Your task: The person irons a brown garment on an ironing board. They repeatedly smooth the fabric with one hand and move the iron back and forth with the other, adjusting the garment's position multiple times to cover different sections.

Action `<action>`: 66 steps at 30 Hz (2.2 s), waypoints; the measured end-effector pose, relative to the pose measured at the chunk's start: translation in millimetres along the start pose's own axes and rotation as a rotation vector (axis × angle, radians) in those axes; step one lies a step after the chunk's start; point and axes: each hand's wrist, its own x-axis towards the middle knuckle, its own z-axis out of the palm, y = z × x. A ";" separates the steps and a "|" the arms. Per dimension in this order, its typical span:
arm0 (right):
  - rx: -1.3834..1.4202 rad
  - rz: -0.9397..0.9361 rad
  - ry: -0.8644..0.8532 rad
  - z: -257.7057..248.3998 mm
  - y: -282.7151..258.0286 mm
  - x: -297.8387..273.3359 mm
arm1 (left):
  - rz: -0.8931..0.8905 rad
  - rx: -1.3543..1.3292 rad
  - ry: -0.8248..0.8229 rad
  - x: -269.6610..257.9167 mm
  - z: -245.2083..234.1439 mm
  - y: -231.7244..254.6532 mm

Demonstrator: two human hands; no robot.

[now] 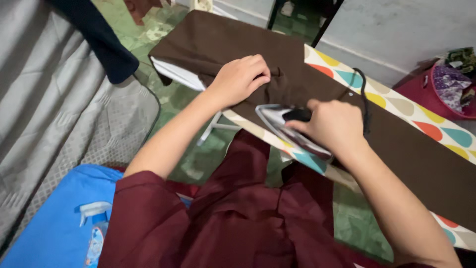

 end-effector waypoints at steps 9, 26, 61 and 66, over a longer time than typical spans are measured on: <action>0.068 -0.075 0.025 -4.9 -37.9 16.6 | 0.008 -0.119 -0.157 5.9 -40.5 -1.0; 0.074 -0.171 0.092 7.6 -77.4 34.4 | -0.135 0.260 0.281 -93.0 -48.5 -3.3; 0.072 -0.079 0.048 0.7 -100.1 43.6 | -0.541 0.123 0.029 -85.0 -52.1 -55.2; 0.074 -0.125 0.030 -3.5 -89.8 32.6 | -0.686 0.084 0.002 -81.3 -53.5 -57.1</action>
